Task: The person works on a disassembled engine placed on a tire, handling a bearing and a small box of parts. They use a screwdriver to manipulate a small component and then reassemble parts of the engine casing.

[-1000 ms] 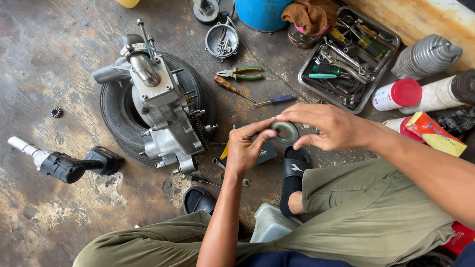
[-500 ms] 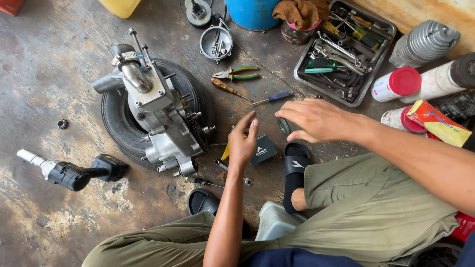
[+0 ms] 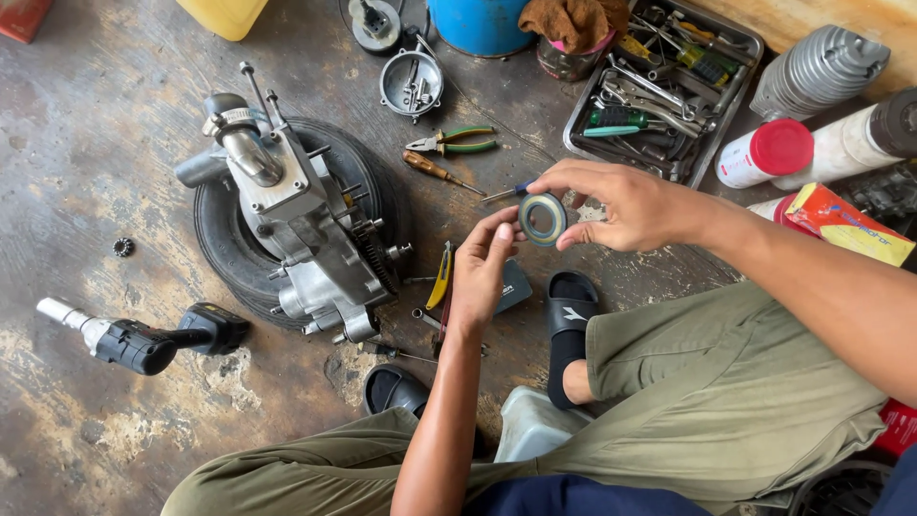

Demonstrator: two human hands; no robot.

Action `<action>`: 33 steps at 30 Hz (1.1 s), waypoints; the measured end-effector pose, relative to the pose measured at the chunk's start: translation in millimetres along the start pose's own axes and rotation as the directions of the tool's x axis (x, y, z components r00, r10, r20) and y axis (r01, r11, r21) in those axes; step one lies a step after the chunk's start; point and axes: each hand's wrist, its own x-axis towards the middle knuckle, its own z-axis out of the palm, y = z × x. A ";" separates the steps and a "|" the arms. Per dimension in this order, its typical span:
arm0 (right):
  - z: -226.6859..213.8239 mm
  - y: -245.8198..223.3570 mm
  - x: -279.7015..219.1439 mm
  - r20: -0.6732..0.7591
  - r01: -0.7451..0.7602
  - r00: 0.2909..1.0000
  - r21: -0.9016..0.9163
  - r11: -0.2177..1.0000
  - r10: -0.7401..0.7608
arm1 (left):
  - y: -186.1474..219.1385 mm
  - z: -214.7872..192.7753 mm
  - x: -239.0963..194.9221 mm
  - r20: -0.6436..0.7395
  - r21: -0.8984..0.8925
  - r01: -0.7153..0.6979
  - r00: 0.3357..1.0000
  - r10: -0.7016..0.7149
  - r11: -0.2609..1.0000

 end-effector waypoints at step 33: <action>85.1 5.9 -35.5 0.122 0.196 0.980 -0.688 0.699 -0.155 | -142.4 -35.6 -25.9 0.004 0.997 -0.029 0.934 -0.358 -0.065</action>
